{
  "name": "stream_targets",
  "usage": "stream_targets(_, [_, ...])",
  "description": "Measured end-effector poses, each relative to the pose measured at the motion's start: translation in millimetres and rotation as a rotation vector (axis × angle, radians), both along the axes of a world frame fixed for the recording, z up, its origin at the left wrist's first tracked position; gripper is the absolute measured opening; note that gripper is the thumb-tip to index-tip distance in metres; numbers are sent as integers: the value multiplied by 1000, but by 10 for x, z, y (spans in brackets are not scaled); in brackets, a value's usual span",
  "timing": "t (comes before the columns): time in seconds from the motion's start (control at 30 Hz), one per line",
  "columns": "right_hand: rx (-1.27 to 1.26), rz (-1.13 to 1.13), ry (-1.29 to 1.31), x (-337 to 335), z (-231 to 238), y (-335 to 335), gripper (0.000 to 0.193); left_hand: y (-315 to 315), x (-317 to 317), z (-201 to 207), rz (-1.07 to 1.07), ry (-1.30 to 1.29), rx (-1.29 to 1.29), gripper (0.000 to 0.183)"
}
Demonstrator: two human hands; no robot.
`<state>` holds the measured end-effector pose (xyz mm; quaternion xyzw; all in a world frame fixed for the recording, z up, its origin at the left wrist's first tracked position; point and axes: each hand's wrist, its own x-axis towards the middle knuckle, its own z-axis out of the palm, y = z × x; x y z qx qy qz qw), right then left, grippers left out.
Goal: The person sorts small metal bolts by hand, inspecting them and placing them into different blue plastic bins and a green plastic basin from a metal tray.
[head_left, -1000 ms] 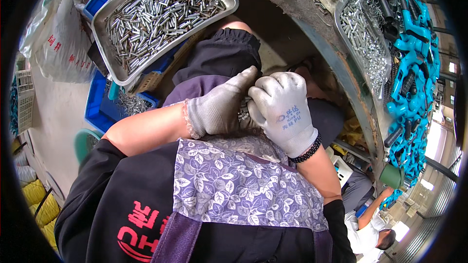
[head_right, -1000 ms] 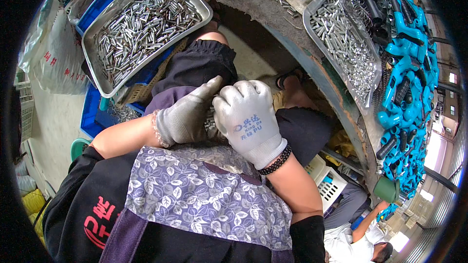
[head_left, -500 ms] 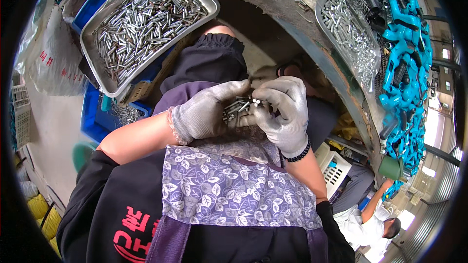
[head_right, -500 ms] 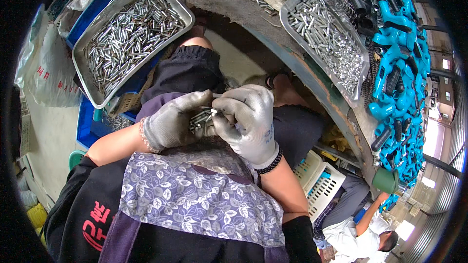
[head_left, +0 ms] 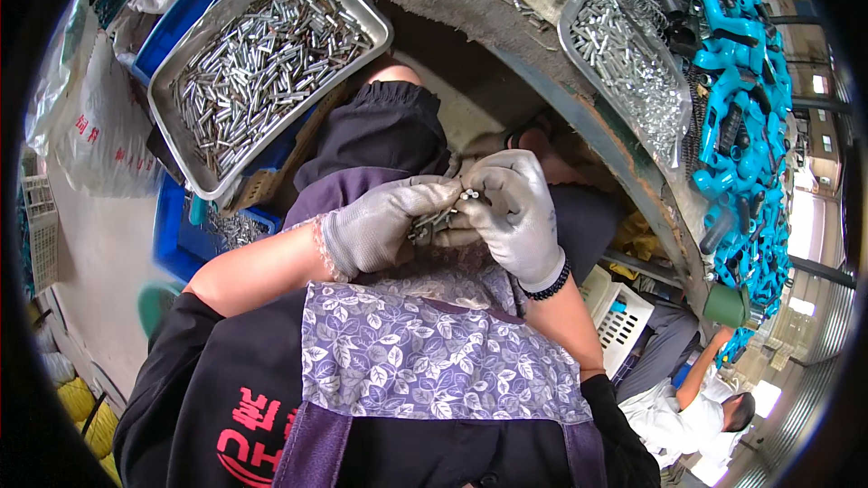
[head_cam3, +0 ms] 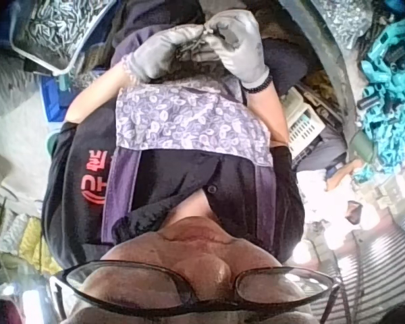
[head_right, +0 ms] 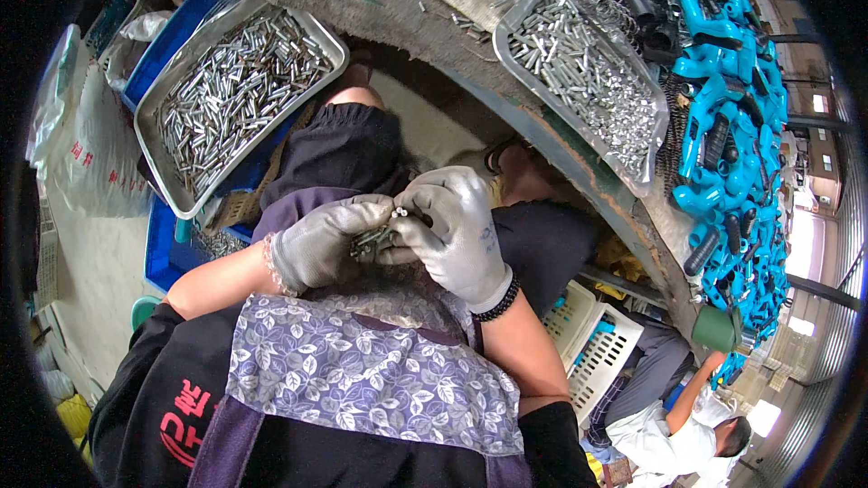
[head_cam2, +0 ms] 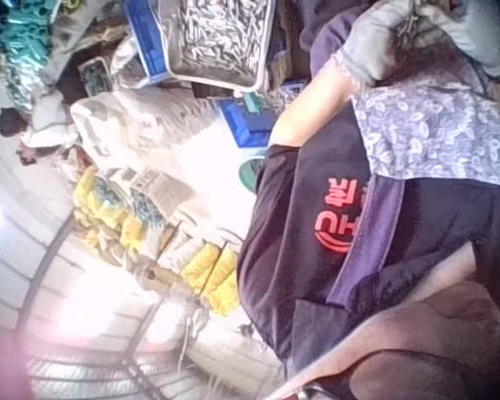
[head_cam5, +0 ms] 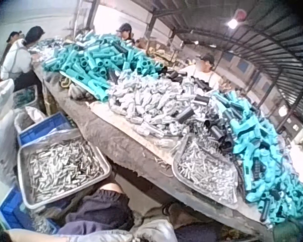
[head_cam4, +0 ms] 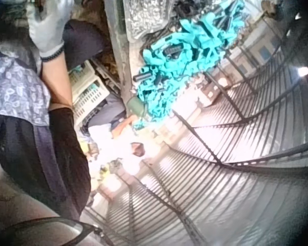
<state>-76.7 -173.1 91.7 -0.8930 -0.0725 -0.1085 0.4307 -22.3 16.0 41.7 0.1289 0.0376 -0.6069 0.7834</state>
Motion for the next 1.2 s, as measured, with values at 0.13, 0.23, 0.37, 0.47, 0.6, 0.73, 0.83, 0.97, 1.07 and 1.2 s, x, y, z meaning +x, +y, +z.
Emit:
stream_targets(0.13, [91,-43,66,-41,18,5,16,5,9,83,-28,0,18,32])
stream_targets(0.23, [-139,-30,-72,5,52,10,14,-1,17,66,14,-5,106,25])
stream_targets(0.37, [-413,59,-120,35,164,32,19,61,37,-39,77,-90,142,18])
stream_targets(0.47, [-519,92,-135,31,267,45,20,58,13,-62,98,-41,120,15])
stream_targets(0.6, [-479,194,-82,113,645,-45,15,33,34,35,101,130,83,16])
stream_targets(0.73, [-123,-383,-276,329,924,-267,9,39,83,66,103,151,162,18])
stream_targets(0.83, [-706,-576,-379,659,898,-649,33,78,81,50,111,197,120,20])
stream_targets(0.97, [-402,-294,-278,517,817,-208,42,127,70,67,162,277,25,23])
stream_targets(1.07, [-501,186,-132,347,684,190,26,137,102,9,106,169,-9,25])
stream_targets(1.2, [-518,211,-96,412,473,322,15,139,62,31,151,63,74,30])
